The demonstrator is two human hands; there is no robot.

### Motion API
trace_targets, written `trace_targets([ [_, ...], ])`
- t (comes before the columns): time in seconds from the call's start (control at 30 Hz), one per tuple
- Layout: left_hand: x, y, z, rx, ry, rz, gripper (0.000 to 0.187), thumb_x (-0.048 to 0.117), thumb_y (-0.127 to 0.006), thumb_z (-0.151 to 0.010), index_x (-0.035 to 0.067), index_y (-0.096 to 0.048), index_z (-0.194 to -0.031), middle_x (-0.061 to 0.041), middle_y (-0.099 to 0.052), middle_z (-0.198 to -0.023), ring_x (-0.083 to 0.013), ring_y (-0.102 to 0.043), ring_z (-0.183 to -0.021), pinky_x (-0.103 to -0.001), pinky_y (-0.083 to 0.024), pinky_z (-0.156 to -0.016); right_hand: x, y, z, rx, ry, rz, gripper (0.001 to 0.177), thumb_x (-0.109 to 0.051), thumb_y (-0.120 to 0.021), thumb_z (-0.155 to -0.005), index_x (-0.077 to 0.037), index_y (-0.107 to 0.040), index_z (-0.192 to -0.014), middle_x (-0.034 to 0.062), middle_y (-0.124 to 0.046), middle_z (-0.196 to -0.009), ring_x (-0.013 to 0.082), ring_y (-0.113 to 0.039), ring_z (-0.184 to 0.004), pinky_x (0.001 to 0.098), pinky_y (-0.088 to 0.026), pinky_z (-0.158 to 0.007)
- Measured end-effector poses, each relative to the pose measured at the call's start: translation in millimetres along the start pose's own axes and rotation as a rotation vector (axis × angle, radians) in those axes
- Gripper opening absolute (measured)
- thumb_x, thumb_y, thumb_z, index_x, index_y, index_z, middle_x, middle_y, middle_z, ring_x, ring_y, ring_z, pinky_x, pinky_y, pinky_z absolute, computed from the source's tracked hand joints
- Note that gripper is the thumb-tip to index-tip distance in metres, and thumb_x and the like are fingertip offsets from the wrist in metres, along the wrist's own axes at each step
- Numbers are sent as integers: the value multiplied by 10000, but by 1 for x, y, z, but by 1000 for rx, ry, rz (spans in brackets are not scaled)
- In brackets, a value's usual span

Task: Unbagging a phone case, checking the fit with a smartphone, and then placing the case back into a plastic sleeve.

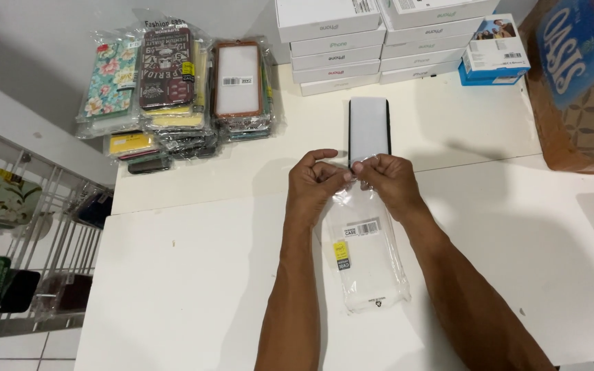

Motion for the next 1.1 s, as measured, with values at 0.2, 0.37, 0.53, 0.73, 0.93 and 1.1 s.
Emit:
trace_targets([
  [0.2,-5,2,0,10,20,-16,330,27,-853,-805,-2,-706,-1098,-150,-768,-887,-157,-729,-749,-229,-624,-636,-8,-1,4,-19,-39,-83,231,-210,-758,-980,1,-717,-897,88,-697,-757,118,-638,-677,258,-564,-677],
  [0.37,5,-2,5,29,38,26,243,80,-799,-875,-13,-730,-1089,-161,-769,-906,-185,-738,-757,-288,-655,-661,1,1,-2,-14,-37,-110,308,-249,-640,-1069,-11,-720,-891,64,-668,-747,104,-626,-687,258,-558,-678],
  [0.53,9,-7,10,23,106,109,243,126,-704,-947,-51,-729,-1112,-211,-755,-939,-264,-751,-802,-413,-666,-722,-1,2,0,17,-49,-140,331,-246,-606,-1083,-4,-704,-879,63,-642,-739,114,-616,-685,266,-564,-696],
  [0.73,0,-5,6,38,120,93,248,111,-741,-929,-61,-731,-1108,-230,-753,-969,-304,-751,-804,-440,-672,-694,-17,-5,8,22,-31,-99,285,-199,-536,-1095,8,-717,-1025,66,-663,-802,98,-623,-732,233,-536,-684],
  [0.93,-8,3,-2,56,82,76,301,75,-839,-839,-42,-725,-1091,-190,-757,-963,-258,-751,-837,-430,-682,-698,-4,5,1,78,-9,-114,197,-153,-631,-1047,33,-680,-1093,89,-681,-845,111,-617,-749,245,-553,-721],
  [1.1,0,0,4,120,98,111,223,167,-766,-924,-43,-741,-994,-205,-760,-902,-253,-752,-791,-442,-679,-659,-9,3,5,117,-41,-154,202,-184,-561,-1069,-7,-658,-1074,66,-672,-848,103,-641,-754,238,-563,-725],
])
Point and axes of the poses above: each hand's wrist, its own z-axis away from the middle knuckle, its own y-axis out of the back of the hand, x = y × z, the point moved 7 cm from there along -z, towards the middle knuckle
